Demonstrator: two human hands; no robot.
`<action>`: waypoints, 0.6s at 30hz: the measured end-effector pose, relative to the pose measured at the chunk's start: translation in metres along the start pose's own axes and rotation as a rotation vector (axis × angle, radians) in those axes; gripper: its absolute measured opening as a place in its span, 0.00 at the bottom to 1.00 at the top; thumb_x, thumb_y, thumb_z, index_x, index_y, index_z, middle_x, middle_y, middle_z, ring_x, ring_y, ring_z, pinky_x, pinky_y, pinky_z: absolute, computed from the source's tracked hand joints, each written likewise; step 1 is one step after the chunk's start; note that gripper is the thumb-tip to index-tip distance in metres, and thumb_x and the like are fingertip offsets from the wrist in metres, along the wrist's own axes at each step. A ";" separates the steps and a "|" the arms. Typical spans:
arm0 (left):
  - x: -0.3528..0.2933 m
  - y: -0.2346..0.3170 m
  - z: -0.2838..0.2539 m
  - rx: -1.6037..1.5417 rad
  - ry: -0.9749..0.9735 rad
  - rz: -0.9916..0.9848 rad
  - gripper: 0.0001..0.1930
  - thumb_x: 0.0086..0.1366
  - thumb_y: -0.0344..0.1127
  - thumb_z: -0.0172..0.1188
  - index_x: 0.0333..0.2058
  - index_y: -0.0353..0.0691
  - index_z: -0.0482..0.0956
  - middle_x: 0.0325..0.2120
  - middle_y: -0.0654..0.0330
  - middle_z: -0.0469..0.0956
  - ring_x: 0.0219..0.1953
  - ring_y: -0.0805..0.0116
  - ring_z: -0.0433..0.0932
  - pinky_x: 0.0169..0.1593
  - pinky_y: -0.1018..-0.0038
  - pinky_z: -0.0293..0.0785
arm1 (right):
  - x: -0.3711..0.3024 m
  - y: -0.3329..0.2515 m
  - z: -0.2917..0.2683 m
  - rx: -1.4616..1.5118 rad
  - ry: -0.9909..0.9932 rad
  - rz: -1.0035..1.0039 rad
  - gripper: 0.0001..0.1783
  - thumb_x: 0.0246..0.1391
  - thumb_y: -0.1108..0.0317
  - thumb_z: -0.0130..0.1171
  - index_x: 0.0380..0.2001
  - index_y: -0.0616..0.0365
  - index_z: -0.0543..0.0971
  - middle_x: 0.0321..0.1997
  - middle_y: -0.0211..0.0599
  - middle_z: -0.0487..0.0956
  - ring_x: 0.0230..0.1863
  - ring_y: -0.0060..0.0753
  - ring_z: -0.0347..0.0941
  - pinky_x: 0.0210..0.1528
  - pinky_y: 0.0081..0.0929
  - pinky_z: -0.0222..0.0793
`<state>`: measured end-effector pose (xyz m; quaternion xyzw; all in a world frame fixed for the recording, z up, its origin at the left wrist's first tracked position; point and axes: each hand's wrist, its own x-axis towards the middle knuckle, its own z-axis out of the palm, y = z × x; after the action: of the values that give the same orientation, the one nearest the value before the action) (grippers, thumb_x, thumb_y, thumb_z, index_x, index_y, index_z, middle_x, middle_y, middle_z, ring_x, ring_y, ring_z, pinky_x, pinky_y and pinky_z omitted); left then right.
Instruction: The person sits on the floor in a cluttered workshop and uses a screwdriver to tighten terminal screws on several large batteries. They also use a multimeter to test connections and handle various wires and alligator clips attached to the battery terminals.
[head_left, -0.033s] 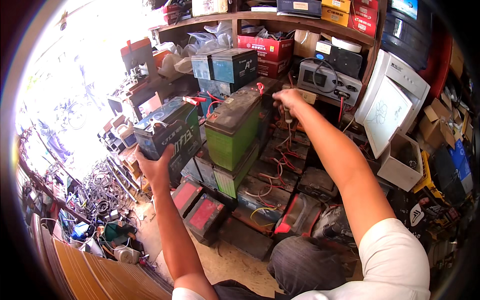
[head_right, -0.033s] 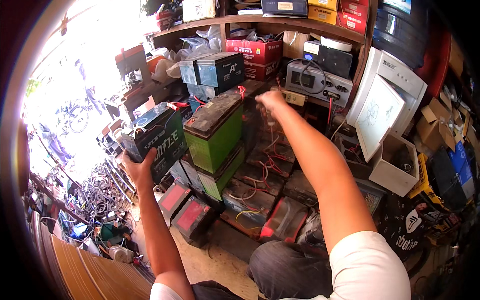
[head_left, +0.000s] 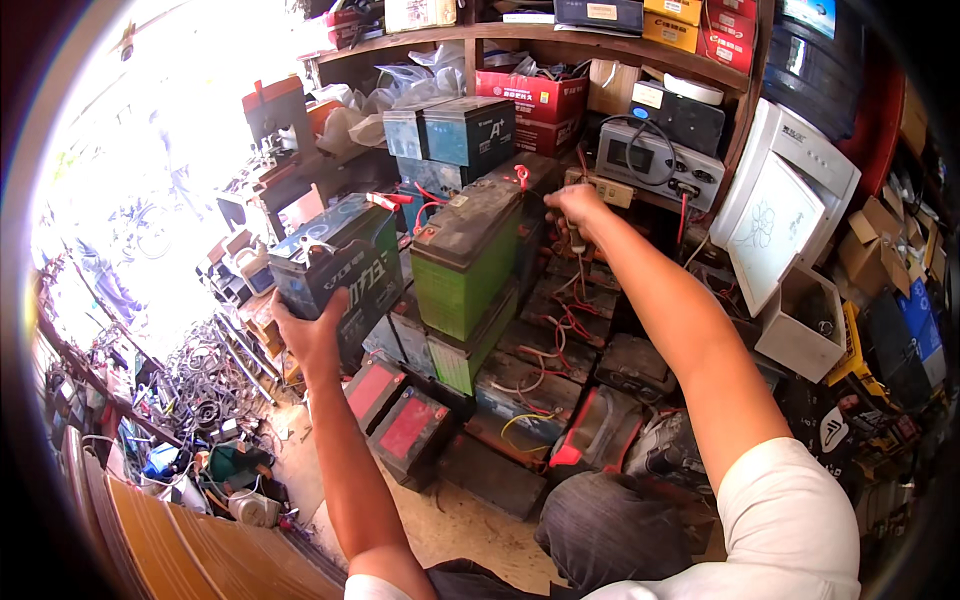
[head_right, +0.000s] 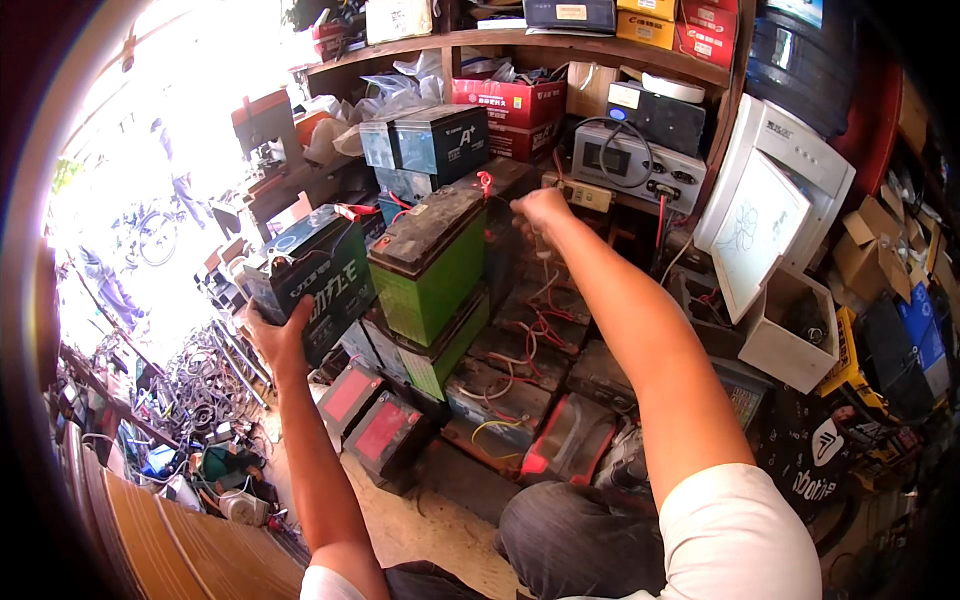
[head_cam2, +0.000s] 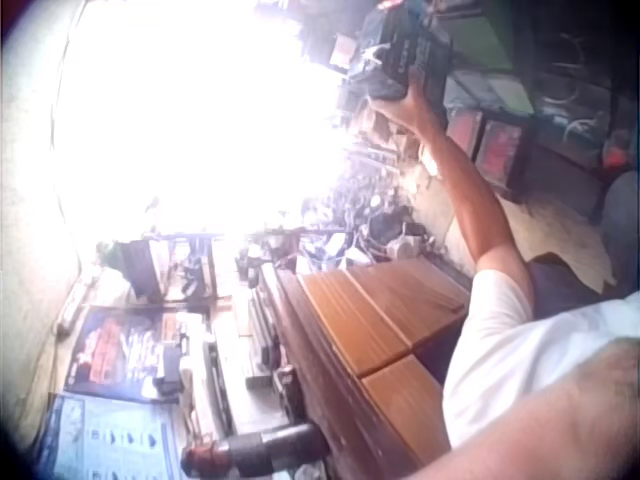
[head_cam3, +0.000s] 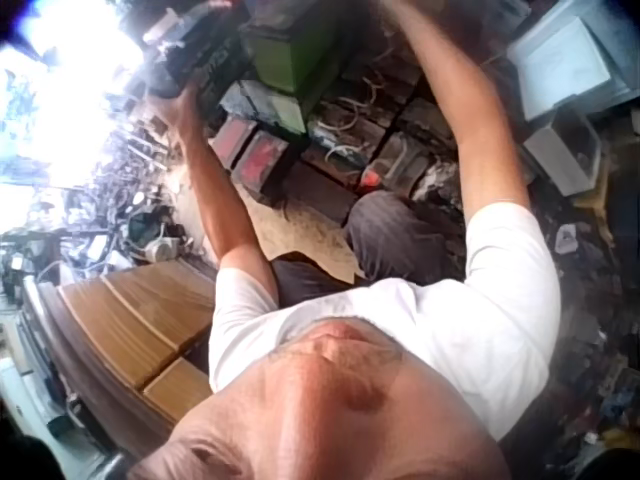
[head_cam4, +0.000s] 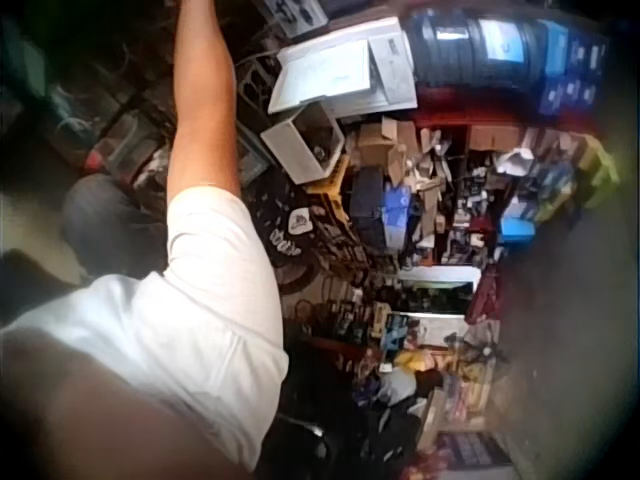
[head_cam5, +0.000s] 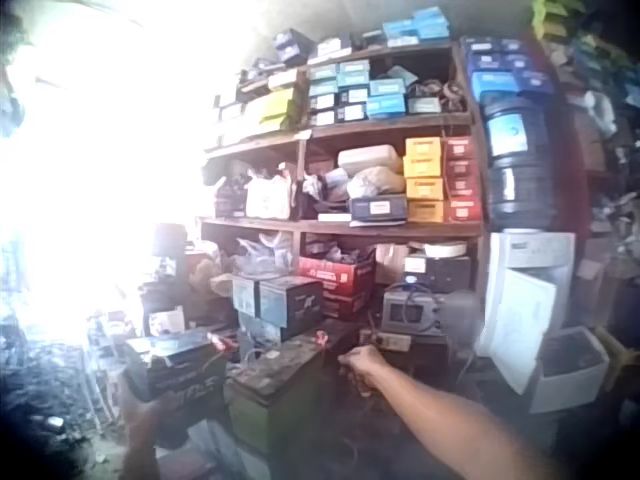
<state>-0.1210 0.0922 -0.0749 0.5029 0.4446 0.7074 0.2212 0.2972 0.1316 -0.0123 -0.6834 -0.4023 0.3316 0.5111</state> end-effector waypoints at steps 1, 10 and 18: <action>0.000 -0.001 -0.001 0.037 0.029 0.029 0.48 0.40 0.41 0.79 0.57 0.27 0.62 0.47 0.50 0.72 0.47 0.63 0.72 0.54 0.71 0.68 | -0.005 0.001 0.001 0.007 -0.019 -0.029 0.10 0.51 0.66 0.64 0.33 0.61 0.80 0.24 0.41 0.80 0.14 0.29 0.68 0.15 0.29 0.63; 0.006 -0.013 -0.002 -0.007 0.005 0.021 0.50 0.38 0.44 0.79 0.56 0.27 0.62 0.47 0.48 0.72 0.48 0.60 0.73 0.54 0.69 0.68 | -0.189 -0.044 0.069 0.014 -0.953 -0.082 0.26 0.55 0.52 0.63 0.41 0.70 0.77 0.34 0.51 0.80 0.15 0.25 0.67 0.13 0.25 0.61; -0.009 0.003 0.006 0.036 0.054 0.034 0.49 0.39 0.42 0.79 0.56 0.26 0.61 0.48 0.48 0.70 0.49 0.60 0.71 0.54 0.68 0.68 | -0.197 0.043 0.233 0.722 -0.609 0.556 0.30 0.57 0.38 0.55 0.45 0.56 0.68 0.29 0.41 0.76 0.20 0.35 0.74 0.16 0.28 0.63</action>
<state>-0.1116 0.0860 -0.0768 0.4950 0.4546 0.7162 0.1881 0.0150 0.0502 -0.1051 -0.4183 -0.1968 0.7541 0.4665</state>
